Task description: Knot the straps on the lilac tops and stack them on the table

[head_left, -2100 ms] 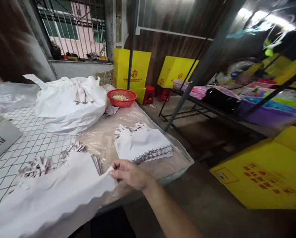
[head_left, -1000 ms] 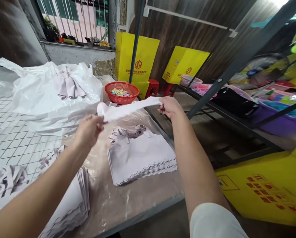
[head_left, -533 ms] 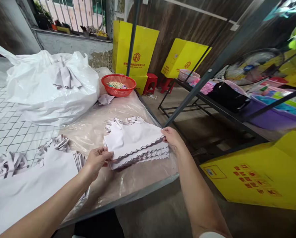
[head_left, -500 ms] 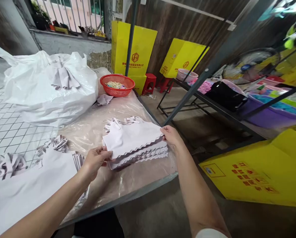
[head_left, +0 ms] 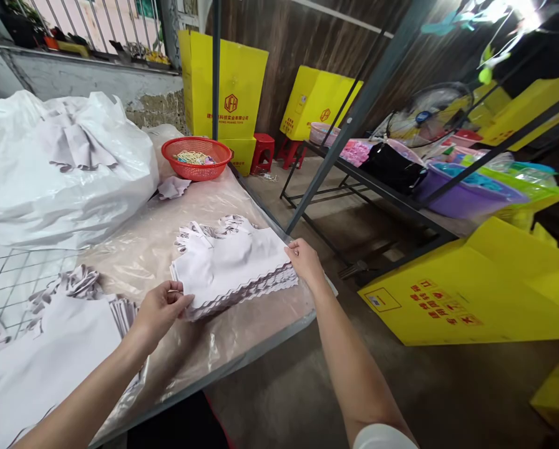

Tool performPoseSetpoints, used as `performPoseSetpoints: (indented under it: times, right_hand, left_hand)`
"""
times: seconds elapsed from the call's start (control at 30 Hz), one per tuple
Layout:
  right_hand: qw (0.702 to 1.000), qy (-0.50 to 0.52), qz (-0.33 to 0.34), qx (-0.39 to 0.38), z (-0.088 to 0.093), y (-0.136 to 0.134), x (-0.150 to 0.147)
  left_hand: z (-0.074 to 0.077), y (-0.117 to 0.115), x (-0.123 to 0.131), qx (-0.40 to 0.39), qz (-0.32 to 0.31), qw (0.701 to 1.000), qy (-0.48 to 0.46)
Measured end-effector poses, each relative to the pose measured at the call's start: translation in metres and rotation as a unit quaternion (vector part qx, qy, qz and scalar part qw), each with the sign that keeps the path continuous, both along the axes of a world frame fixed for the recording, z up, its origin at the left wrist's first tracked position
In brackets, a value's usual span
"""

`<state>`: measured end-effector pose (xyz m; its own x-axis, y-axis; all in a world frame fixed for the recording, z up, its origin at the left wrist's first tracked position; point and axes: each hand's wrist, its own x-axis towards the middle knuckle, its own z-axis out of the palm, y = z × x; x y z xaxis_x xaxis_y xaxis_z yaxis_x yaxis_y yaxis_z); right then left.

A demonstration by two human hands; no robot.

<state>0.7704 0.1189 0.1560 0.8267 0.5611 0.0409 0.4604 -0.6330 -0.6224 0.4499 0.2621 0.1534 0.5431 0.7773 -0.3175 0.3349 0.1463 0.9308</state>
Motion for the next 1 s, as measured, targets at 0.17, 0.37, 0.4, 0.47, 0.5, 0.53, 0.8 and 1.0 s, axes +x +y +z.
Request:
performPoseSetpoints:
  times: [0.17,0.37,0.4,0.47,0.5,0.53,0.8,1.0]
  right_hand:
    - [0.978,-0.195,0.0,-0.071,0.009,0.006,-0.017]
    - [0.946,-0.279,0.141,-0.082,-0.002,0.052,-0.041]
    - [0.948,-0.258,0.156,-0.104,-0.007,0.058,-0.041]
    - [0.951,-0.222,0.166,-0.137,-0.018,0.068,-0.036]
    - [0.952,-0.217,0.164,-0.138,-0.023,0.072,-0.032]
    - [0.953,-0.218,0.163,-0.133,-0.028,0.075,-0.026]
    - [0.94,-0.316,0.115,0.059,-0.02,0.074,-0.037]
    - [0.932,-0.087,0.304,0.176,-0.011,0.055,-0.208]
  left_hand:
    - [-0.001,-0.004,0.007,0.327,0.0,0.941,0.092]
    - [-0.002,-0.01,0.082,0.53,-0.12,0.826,0.152]
    - [-0.003,-0.006,0.093,0.516,-0.147,0.825,0.174]
    - [-0.006,0.006,0.106,0.496,-0.18,0.827,0.193]
    - [-0.007,0.011,0.109,0.492,-0.192,0.827,0.194]
    - [-0.008,0.015,0.111,0.49,-0.198,0.827,0.193]
    - [-0.01,0.015,0.039,0.575,-0.106,0.801,0.132]
    - [-0.017,0.003,-0.197,0.52,0.258,0.761,0.291]
